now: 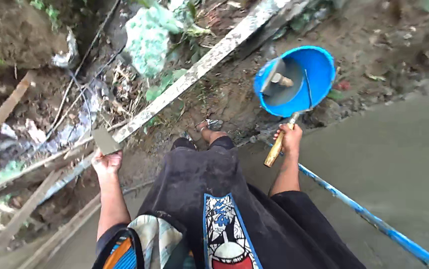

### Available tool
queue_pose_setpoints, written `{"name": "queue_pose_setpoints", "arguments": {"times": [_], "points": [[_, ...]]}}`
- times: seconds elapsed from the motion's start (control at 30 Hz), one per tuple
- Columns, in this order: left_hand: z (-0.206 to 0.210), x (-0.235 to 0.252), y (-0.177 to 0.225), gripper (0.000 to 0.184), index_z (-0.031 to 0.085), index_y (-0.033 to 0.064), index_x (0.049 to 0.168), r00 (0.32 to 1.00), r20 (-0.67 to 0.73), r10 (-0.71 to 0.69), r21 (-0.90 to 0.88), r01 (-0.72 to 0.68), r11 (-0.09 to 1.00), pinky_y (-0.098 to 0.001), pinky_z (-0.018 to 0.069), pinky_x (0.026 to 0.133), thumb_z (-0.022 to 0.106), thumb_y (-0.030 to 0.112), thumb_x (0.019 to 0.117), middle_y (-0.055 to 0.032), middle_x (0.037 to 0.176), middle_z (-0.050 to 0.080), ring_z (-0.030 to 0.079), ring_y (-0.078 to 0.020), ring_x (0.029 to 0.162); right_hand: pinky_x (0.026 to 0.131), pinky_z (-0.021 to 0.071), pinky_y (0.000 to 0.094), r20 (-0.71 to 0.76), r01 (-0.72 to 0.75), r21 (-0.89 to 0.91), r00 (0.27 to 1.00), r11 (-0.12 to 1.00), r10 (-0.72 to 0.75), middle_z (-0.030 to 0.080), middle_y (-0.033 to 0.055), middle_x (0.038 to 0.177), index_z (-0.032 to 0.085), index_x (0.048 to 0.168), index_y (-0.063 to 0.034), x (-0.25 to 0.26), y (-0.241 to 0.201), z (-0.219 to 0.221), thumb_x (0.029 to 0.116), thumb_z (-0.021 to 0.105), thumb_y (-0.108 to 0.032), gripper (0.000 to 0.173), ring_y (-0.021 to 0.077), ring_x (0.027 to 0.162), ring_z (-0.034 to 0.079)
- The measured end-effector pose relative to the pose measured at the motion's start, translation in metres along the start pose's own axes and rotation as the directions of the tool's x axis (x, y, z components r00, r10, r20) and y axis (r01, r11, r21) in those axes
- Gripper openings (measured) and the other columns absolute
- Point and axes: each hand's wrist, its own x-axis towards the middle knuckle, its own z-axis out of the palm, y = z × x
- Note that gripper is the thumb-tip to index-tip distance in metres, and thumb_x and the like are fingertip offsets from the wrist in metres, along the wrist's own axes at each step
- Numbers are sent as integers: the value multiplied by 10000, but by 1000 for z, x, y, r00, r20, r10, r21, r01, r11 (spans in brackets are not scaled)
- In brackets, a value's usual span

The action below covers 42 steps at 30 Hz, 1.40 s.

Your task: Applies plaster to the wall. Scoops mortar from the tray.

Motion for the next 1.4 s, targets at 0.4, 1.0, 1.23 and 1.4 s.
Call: {"name": "queue_pose_setpoints", "arguments": {"times": [0.4,1.0,1.23,1.4], "points": [[-144,17,27,407,508,131,1278,984,-169,58,-379,-119,918,-363,579,747,264,407,1105,-93,1098,651,662,-203,912,673,592,363,794,564,-513,598,647,107,643,114,960,475,1419,7,-197,-65,251,1082,483,-217,404,174,725,658],[-304,4,25,447,499,98,1320,952,-281,-121,-677,-108,728,-362,565,779,245,401,1112,-101,1107,642,647,-194,921,907,554,578,880,850,-430,470,-304,68,681,275,1140,499,1435,13,-354,-1,498,1081,479,-398,543,399,991,707],[-509,-59,102,366,522,124,1271,675,-734,-76,-570,-551,610,-355,564,759,366,398,1086,-73,1086,632,641,-174,897,634,609,414,959,960,-271,263,76,104,664,123,869,506,1362,8,-490,58,595,1080,499,-292,411,211,655,678],[-561,-120,169,294,581,130,1155,588,-807,65,-432,-661,614,-292,574,633,412,359,1084,-36,917,675,670,-134,743,599,614,373,998,942,36,-50,333,32,651,106,812,485,1338,60,-582,97,592,1085,491,-241,392,183,613,668]]}}
